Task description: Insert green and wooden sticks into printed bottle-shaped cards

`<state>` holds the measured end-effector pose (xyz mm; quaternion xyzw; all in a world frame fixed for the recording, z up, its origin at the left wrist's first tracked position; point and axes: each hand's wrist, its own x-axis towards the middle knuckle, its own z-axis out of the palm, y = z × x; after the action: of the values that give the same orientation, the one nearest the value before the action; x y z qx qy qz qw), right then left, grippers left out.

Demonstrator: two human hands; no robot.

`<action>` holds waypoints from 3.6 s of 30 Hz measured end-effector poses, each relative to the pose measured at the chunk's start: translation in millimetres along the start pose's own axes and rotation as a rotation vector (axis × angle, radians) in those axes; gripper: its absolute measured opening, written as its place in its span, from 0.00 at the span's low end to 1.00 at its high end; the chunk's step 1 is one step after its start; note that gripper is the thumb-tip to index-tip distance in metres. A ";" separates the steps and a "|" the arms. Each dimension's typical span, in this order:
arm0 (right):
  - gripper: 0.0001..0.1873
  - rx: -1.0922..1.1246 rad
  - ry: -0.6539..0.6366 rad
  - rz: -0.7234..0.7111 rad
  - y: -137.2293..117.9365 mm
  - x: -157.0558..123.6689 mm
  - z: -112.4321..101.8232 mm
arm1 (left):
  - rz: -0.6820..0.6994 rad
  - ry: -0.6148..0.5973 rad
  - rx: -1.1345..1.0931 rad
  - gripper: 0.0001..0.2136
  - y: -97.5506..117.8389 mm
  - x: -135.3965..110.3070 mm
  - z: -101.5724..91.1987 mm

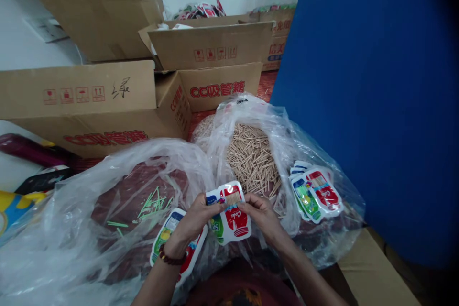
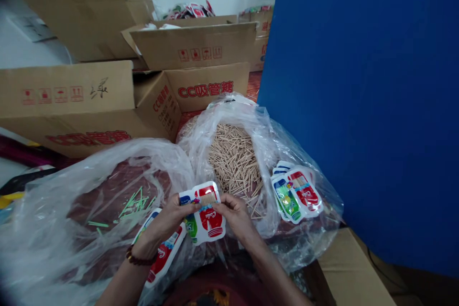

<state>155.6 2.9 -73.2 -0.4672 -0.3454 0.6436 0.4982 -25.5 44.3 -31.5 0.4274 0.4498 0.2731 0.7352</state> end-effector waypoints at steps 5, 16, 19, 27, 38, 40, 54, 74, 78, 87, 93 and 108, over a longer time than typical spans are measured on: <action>0.12 -0.213 -0.039 -0.068 -10.5 -4.5 -14.0 | -0.048 0.000 0.076 0.13 5.7 -4.2 4.7; 0.09 -1.351 0.065 -0.060 -25.0 -6.2 -98.8 | -0.057 0.016 0.109 0.13 8.1 -2.3 6.6; 0.08 -1.521 0.041 -0.039 -20.9 -4.0 -86.2 | -0.046 0.027 0.103 0.13 7.1 -3.6 5.5; 0.07 -1.345 -0.044 -0.131 -23.6 0.4 -85.7 | -0.059 0.012 0.137 0.14 12.1 -9.0 3.2; 0.13 0.032 0.225 -0.277 -55.9 17.6 -20.4 | -0.055 -0.073 0.189 0.18 21.1 -14.1 12.8; 0.11 0.105 0.242 -0.317 -65.1 18.4 -8.2 | -0.026 -0.073 0.238 0.18 23.9 -16.3 15.8; 0.09 0.062 0.184 -0.305 -60.1 14.6 10.3 | 0.093 -0.058 0.357 0.16 22.1 -18.9 18.4; 0.09 -0.073 0.053 -0.254 -57.1 15.9 6.7 | -0.007 -0.144 0.163 0.16 5.6 -14.7 12.5; 0.09 -0.037 0.056 -0.243 -55.1 16.5 7.3 | -0.007 -0.136 0.167 0.16 3.4 -13.5 11.9; 0.08 -0.107 0.030 -0.240 -51.6 19.9 2.9 | -0.019 -0.165 0.144 0.16 -1.6 -10.6 9.0; 0.07 -0.103 0.073 -0.304 -46.3 22.4 3.5 | -0.047 -0.143 0.143 0.16 -3.7 -10.9 7.5; 0.07 -0.068 -0.029 -0.231 -42.6 21.8 10.0 | -0.071 -0.143 0.014 0.15 -5.5 -7.8 10.9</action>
<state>158.3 35.4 -36.7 -0.4317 -0.4257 0.5764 0.5479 -19.2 31.4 -30.6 0.4349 0.4130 0.2126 0.7714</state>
